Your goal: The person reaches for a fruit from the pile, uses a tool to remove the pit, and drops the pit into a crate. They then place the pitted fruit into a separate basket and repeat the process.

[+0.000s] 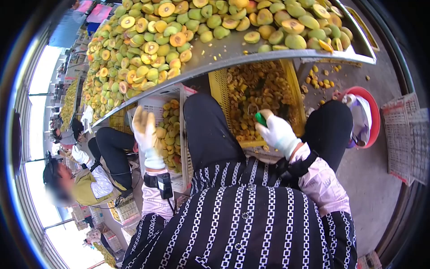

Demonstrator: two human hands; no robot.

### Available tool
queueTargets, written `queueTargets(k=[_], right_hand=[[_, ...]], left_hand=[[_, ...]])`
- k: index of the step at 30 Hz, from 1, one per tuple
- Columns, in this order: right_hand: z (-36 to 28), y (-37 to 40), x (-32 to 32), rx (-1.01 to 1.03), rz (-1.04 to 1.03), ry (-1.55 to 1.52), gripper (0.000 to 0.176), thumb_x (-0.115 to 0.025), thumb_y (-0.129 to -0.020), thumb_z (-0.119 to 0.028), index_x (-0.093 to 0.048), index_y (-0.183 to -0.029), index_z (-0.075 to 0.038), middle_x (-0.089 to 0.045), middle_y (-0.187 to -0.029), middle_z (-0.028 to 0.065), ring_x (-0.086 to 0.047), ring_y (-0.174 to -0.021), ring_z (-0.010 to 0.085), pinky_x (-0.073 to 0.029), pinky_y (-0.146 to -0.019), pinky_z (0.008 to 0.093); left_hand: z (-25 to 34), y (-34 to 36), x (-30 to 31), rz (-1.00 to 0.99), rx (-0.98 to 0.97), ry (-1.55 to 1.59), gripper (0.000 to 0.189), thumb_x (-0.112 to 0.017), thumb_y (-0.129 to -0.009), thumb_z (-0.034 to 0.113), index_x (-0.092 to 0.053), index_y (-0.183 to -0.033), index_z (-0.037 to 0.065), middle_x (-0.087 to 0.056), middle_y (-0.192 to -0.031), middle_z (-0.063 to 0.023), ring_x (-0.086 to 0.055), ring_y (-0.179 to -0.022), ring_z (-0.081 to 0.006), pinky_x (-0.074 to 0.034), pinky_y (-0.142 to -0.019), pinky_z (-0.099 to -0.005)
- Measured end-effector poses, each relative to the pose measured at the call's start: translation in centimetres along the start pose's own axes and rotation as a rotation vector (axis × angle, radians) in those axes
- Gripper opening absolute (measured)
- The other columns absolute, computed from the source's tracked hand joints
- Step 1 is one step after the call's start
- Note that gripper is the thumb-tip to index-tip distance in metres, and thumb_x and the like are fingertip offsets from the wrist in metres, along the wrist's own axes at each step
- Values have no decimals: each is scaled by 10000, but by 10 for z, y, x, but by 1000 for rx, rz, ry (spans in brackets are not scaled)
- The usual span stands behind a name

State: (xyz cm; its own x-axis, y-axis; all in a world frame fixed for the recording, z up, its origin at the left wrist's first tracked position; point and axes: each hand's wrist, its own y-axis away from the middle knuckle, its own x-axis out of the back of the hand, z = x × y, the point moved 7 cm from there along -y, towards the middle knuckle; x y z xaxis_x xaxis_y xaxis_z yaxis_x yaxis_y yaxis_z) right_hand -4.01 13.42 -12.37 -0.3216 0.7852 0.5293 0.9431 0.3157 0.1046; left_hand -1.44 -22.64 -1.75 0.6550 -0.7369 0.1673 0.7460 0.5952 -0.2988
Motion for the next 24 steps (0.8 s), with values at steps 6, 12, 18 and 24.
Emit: queueTargets(k=[6, 12, 18, 24], right_hand=[[10, -14, -9, -68, -124, 86, 309, -585, -856, -257, -548, -1099, -71, -636, -789, 226, -628, -765, 395, -495, -679, 457], [16, -26, -6, -97, -147, 145, 305, -569, -871, -245, -549, -1119, -68, -635, -744, 205, -632, -724, 386, -498, -652, 452], [14, -30, -15, -130, -220, 196, 380, -586, -837, -220, -507, -1170, -55, -654, -841, 182, -635, -794, 373, -501, -699, 437], [3, -20, -27, 76, -219, 150, 427, -564, -853, -239, -506, -1259, -122, -633, -937, 207, -621, -852, 384, -500, -755, 435]], left_hand=[[-49, -101, -139, -388, -17, -165, 439, -668, -860, 169, -524, -1242, 8, -597, -1162, -173, -569, -1095, -268, -455, -948, -368], [-86, -152, -227, -604, -352, -1372, 563, -646, -793, 364, -502, -1273, 106, -585, -1065, -222, -585, -958, -393, -472, -852, -448], [-75, -142, -218, -650, -59, -775, 459, -726, -759, 259, -574, -1142, 58, -612, -1024, -133, -606, -911, -244, -504, -770, -348], [-40, -77, -187, -457, 849, 1164, 282, -619, -820, 242, -629, -1011, 35, -645, -918, -99, -511, -671, -120, -444, -567, -236]])
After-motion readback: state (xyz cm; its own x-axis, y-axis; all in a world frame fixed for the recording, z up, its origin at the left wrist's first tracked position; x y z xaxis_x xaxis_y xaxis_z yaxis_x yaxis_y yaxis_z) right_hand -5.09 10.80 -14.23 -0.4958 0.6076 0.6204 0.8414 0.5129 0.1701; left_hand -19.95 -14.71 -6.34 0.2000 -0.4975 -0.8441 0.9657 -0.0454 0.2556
